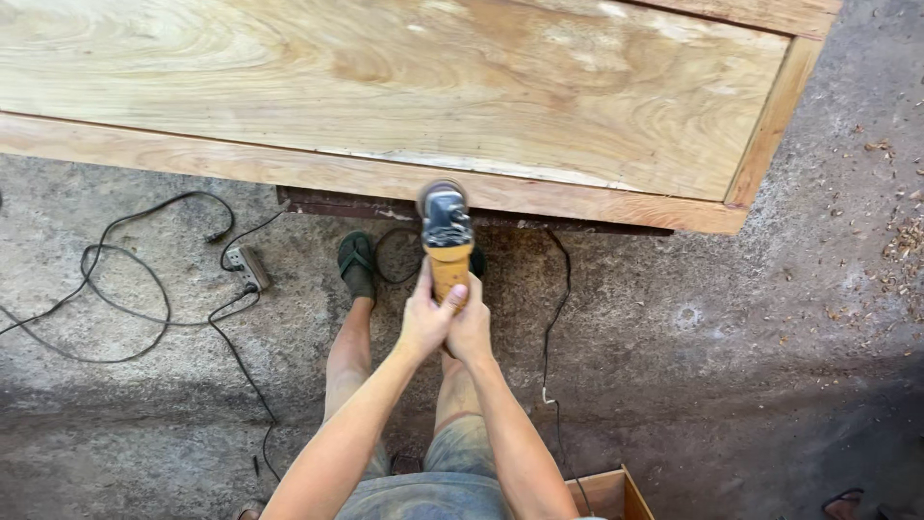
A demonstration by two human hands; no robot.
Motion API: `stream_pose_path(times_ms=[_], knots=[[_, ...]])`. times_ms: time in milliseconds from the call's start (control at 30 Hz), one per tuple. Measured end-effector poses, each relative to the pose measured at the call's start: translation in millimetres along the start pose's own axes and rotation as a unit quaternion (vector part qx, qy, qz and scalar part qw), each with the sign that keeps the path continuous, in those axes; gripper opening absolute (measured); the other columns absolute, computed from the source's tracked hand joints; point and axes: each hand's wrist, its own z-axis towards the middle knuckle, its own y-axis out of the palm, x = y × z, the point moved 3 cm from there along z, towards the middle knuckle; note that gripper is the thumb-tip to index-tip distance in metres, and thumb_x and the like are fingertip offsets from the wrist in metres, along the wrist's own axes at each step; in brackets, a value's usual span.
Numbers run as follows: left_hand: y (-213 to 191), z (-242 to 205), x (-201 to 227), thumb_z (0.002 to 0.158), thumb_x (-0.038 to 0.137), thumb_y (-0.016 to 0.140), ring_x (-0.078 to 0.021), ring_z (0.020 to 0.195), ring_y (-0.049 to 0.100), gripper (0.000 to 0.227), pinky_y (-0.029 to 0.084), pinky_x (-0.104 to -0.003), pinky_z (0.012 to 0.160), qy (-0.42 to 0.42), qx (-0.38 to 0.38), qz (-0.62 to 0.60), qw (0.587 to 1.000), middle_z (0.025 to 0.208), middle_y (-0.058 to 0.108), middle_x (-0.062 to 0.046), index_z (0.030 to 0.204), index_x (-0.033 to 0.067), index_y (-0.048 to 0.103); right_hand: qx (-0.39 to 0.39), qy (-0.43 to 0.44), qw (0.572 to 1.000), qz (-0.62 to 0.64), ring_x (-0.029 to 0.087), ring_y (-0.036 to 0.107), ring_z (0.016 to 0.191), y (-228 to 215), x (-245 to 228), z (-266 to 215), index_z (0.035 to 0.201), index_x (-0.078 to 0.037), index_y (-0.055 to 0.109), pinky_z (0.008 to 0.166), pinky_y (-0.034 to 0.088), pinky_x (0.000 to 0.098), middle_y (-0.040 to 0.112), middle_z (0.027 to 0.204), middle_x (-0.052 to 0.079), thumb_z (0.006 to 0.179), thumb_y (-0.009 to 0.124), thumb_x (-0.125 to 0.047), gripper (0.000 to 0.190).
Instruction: The person uses a handheld electric sander to smooth the surface of a wooden panel. They move the sander along the edges and across the face of the panel, then reposition the panel to continue sanding different sections.
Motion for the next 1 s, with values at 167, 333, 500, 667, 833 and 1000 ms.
stream_pose_path(times_ms=[167, 333, 500, 667, 833, 1000], knots=[[-65, 6, -6, 0.091, 0.046, 0.072, -0.0257, 0.127, 0.061, 0.093, 0.050, -0.038, 0.107, 0.015, 0.024, -0.112, 0.993, 0.140, 0.061, -0.019, 0.160, 0.0031, 0.028, -0.057, -0.039, 0.995, -0.072, 0.037, 0.072, 0.107, 56, -39, 3, 0.141, -0.008, 0.047, 0.086, 0.059, 0.0463, 0.074, 0.113, 0.025, 0.095, 0.070, -0.026, 0.055], [-66, 14, -4, 0.091, 0.047, 0.075, -0.0278, 0.127, 0.062, 0.093, 0.052, -0.039, 0.108, 0.030, -0.003, -0.175, 0.984, 0.140, 0.060, -0.020, 0.159, 0.0012, 0.030, -0.093, 0.052, 0.992, -0.069, 0.032, 0.074, 0.103, 59, -48, 5, 0.142, -0.011, 0.043, 0.084, 0.061, 0.0423, 0.072, 0.119, 0.020, 0.094, 0.068, -0.032, 0.058], [-18, 11, 4, 0.088, 0.053, 0.074, -0.0275, 0.124, 0.066, 0.100, 0.052, -0.038, 0.102, 0.004, -0.020, -0.018, 1.000, 0.136, 0.064, -0.023, 0.160, 0.0021, 0.027, 0.011, 0.014, 0.999, -0.036, 0.032, 0.075, 0.106, 12, -30, 0, 0.140, -0.008, 0.046, 0.087, 0.060, 0.0418, 0.074, 0.116, 0.021, 0.089, 0.074, -0.028, 0.062], [16, 8, 14, 0.081, 0.060, 0.070, -0.0319, 0.107, 0.074, 0.101, 0.056, -0.039, 0.093, -0.050, -0.044, 0.063, 0.996, 0.118, 0.073, -0.024, 0.160, 0.0106, 0.030, 0.047, 0.060, 0.996, -0.043, 0.030, 0.076, 0.104, -19, -6, 0, 0.141, -0.010, 0.049, 0.086, 0.059, 0.0411, 0.076, 0.115, 0.019, 0.093, 0.070, -0.027, 0.055], [33, 12, 19, 0.085, 0.064, 0.067, -0.0368, 0.113, 0.070, 0.100, 0.054, -0.042, 0.095, -0.023, -0.094, 0.092, 0.991, 0.119, 0.073, -0.025, 0.162, 0.0143, 0.027, 0.073, 0.062, 0.995, -0.006, 0.030, 0.076, 0.103, -33, -5, 0, 0.135, -0.010, 0.049, 0.084, 0.060, 0.0421, 0.075, 0.116, 0.019, 0.089, 0.073, -0.024, 0.054], [9, 11, 10, 0.088, 0.053, 0.072, -0.0322, 0.122, 0.066, 0.097, 0.053, -0.041, 0.102, -0.002, -0.029, 0.025, 0.999, 0.136, 0.065, -0.023, 0.162, 0.0085, 0.027, 0.018, 0.049, 0.999, -0.014, 0.032, 0.075, 0.106, -10, -9, 7, 0.141, -0.011, 0.047, 0.088, 0.060, 0.0423, 0.074, 0.118, 0.020, 0.095, 0.065, -0.023, 0.051]])
